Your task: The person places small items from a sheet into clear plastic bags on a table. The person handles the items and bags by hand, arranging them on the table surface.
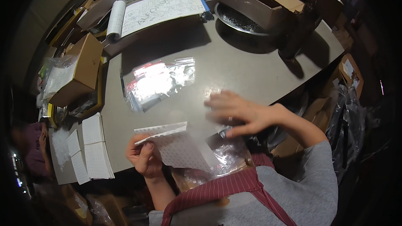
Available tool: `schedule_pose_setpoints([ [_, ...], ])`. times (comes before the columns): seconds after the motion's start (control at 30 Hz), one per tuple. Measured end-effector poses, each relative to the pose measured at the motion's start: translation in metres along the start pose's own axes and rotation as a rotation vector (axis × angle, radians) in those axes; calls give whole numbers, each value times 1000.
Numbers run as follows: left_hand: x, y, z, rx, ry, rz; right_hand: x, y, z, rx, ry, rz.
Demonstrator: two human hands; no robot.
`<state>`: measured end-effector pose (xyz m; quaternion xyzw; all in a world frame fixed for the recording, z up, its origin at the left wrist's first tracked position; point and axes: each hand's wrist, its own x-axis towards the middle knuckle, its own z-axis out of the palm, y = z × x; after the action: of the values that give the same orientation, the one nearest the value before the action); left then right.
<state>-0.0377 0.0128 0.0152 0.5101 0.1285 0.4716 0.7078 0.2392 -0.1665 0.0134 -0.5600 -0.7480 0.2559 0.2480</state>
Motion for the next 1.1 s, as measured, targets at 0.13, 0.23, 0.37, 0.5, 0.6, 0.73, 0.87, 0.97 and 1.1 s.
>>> schedule_pose_setpoints([
  [0.13,-3,9,-12,188,0,-23,4,-29,27,443,-101,-146],
  [0.23,-6,12,-18,297,-22,-3,10,-39,4,569,-19,-100],
  [0.37,-5,15,-14,540,-123,-19,28,-31,-24,343,300,59],
  [0.5,4,9,2,751,-270,97,66,-53,-40,55,173,48],
  [0.6,6,1,8,793,-329,187,86,-58,-32,-76,59,20],
  [0.73,9,4,16,860,-347,235,96,-51,-20,-145,49,-8],
  [0.87,9,-2,13,830,-298,159,96,-49,-9,-199,126,-35],
  [0.97,9,-9,10,702,-261,5,93,-45,-4,-225,137,-102],
  [1.1,8,-20,-1,435,-175,-328,98,-36,-22,-82,147,-107],
])
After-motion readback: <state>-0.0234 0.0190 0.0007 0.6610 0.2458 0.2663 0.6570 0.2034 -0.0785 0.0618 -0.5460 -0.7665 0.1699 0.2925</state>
